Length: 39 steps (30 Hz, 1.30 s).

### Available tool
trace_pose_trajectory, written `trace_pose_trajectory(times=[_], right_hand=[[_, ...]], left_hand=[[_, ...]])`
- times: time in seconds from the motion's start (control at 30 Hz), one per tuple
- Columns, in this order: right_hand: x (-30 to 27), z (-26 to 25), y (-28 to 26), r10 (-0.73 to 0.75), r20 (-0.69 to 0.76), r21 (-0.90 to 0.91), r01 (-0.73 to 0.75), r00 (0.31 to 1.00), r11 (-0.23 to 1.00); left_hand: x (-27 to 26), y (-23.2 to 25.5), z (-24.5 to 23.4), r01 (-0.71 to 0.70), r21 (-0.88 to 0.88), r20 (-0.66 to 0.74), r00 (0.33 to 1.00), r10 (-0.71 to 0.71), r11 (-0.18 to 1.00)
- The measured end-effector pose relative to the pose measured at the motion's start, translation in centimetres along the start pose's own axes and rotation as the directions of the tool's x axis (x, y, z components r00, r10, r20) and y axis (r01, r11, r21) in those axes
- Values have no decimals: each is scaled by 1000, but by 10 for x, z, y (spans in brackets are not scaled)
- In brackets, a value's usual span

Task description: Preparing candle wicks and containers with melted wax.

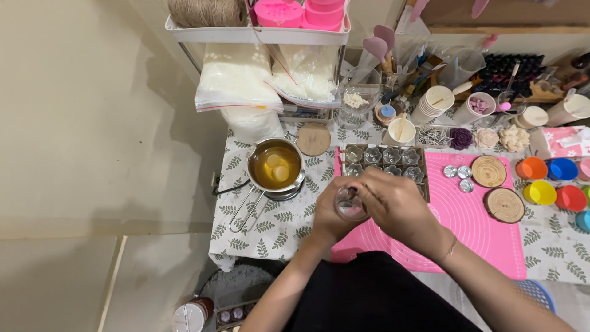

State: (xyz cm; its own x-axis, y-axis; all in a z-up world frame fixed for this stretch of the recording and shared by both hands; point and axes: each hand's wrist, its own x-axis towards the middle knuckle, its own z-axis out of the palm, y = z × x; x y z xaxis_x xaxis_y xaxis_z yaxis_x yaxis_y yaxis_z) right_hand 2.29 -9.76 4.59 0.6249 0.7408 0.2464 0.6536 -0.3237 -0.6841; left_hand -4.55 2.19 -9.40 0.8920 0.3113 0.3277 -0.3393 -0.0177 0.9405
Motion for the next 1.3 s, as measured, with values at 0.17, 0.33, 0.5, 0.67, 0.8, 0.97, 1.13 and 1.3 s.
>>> trace_pose_trajectory(times=[0.17, 0.33, 0.5, 0.67, 0.8, 0.97, 1.13, 1.3], right_hand=[[-8, 15, 12, 7, -41, -32, -8, 999, 999], [-2, 7, -3, -169, -154, -63, 161, 974, 985], [-4, 11, 3, -476, -98, -202, 450, 874, 870], [-12, 23, 15, -374, -174, -199, 339, 911, 919], [-14, 21, 21, -159, -320, -135, 121, 934, 983], [-16, 17, 26, 19, -295, -45, -34, 955, 998], [-16, 2, 24, -50, -345, -80, 24, 937, 997], [-15, -6, 25, -306, -290, -152, 272, 907, 950]], left_hand=[[-9, -19, -2, 22, 28, -38, 999, -21, 999], [15, -7, -16, -122, 181, -89, 986, 140, 976], [18, -8, -16, -61, 138, -45, 997, 68, 989], [20, -16, -8, -61, 320, -77, 993, 91, 945], [24, -17, -4, -232, 418, -117, 945, 305, 878], [30, -14, 4, -160, 320, -156, 963, 219, 934], [31, 2, 11, -142, 203, -157, 972, 175, 969], [27, 3, 15, -233, 219, -182, 944, 274, 948]])
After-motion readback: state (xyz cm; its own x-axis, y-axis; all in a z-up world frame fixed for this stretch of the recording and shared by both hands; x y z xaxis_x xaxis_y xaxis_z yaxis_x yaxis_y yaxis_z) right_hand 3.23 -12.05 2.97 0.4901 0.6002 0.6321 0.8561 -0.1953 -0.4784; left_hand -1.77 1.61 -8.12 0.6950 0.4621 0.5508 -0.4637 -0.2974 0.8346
